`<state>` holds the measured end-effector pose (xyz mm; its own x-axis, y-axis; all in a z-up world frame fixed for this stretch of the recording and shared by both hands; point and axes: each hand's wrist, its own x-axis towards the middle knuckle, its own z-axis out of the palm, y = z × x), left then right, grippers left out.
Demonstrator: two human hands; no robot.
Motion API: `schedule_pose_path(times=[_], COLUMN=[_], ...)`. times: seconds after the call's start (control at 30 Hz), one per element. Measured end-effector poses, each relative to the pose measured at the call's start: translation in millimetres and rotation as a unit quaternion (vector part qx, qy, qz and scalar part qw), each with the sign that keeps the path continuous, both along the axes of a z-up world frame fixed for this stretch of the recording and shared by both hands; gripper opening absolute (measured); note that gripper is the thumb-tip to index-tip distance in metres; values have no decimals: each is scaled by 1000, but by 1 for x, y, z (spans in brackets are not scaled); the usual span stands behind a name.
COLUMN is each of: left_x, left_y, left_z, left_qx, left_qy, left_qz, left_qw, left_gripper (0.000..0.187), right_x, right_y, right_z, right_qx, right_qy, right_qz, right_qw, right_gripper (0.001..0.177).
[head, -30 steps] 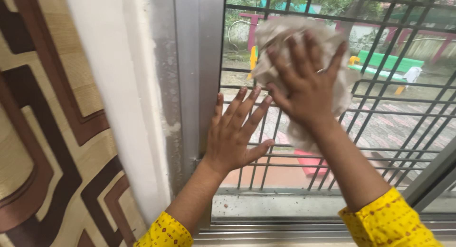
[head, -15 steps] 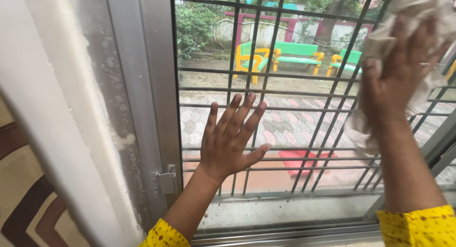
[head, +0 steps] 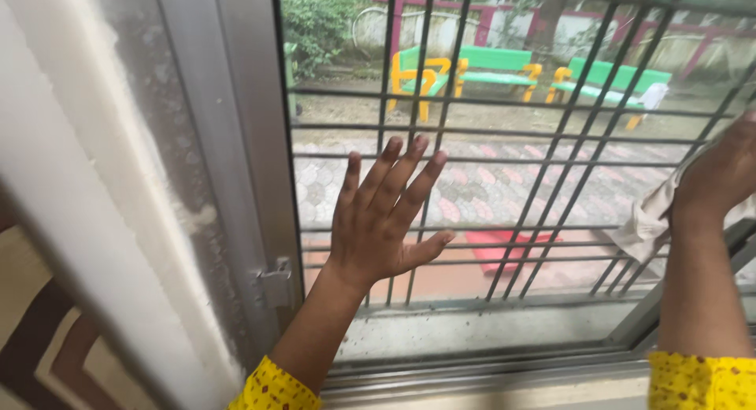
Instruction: The person wipes the window frame and glass with a white cloth. They clean the lower sill, vertical edges, and the grid pattern of the window, moving the cloth back and forth across the surfaces.
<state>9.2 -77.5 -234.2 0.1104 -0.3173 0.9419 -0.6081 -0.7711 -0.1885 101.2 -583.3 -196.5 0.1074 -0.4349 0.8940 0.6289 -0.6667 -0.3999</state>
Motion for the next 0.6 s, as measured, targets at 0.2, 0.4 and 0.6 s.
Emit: schedule_pose_path(times=[0.2,0.4,0.6], left_x=[-28,-44,-56], left_y=[33,68,85], left_z=[-37,-72,-96], left_qx=[-43,-88,-158], left_qy=[-1,18,80], left_qz=[-17,25,52], left_qw=[999,996,983], left_gripper=[72,73,78], right_x=[-10,-52,-75], right_y=[113,311,413], right_z=[-72,-71,-67], right_qx=[-55,-65,-247], right_qy=[63,165,145], right_qz=[-278,-236,-224], right_qw=[957,956,932], right_gripper=[61,67,63])
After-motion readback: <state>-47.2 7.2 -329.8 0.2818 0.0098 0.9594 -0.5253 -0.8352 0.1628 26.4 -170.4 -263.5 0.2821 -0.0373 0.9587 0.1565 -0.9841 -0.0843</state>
